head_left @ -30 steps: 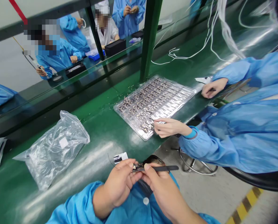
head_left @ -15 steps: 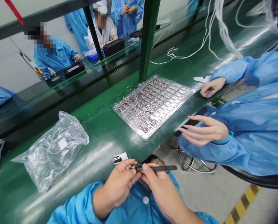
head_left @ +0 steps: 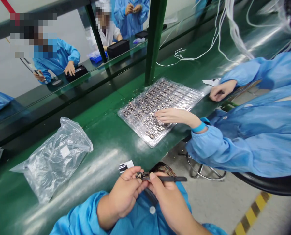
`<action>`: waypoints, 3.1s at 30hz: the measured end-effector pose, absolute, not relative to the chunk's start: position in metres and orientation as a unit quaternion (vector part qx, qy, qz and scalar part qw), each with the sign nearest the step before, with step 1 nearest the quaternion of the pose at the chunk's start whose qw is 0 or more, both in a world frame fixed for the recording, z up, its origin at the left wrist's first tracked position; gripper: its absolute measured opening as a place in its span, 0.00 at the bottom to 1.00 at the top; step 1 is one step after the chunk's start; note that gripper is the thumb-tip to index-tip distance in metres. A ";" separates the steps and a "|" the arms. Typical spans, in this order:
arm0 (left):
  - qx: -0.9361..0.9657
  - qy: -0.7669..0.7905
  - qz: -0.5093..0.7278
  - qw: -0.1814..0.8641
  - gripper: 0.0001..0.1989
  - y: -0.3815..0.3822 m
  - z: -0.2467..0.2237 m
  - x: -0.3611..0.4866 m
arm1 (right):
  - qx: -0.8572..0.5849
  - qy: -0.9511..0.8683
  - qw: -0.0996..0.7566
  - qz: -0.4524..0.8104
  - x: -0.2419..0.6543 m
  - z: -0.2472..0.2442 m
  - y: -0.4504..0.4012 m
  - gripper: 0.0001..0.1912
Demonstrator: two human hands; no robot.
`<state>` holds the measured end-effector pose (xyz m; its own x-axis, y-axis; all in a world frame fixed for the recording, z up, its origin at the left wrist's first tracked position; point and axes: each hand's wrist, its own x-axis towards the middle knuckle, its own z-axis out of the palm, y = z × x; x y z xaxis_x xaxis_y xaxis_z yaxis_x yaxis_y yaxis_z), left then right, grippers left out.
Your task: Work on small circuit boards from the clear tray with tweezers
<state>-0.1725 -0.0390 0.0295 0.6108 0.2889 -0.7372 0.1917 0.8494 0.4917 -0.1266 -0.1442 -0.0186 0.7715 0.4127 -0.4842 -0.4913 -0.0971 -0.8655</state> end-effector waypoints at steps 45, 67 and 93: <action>0.235 0.443 -0.009 0.865 0.12 -0.033 0.035 -0.177 | -0.783 -0.067 0.548 0.285 -0.111 0.003 -0.144 0.20; 0.252 0.488 -0.059 0.834 0.21 -0.051 -0.014 -0.194 | -0.723 -0.082 0.513 0.456 -0.137 -0.042 -0.147 0.16; 0.263 0.444 -0.078 0.853 0.32 -0.049 -0.028 -0.187 | -0.728 -0.112 0.515 0.438 -0.130 -0.039 -0.152 0.18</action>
<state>-0.1872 -0.0487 -0.0281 0.5932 0.1012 -0.7987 0.3658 0.8499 0.3794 -0.1299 -0.1517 -0.0393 0.5914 0.6138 -0.5231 -0.2885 -0.4447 -0.8480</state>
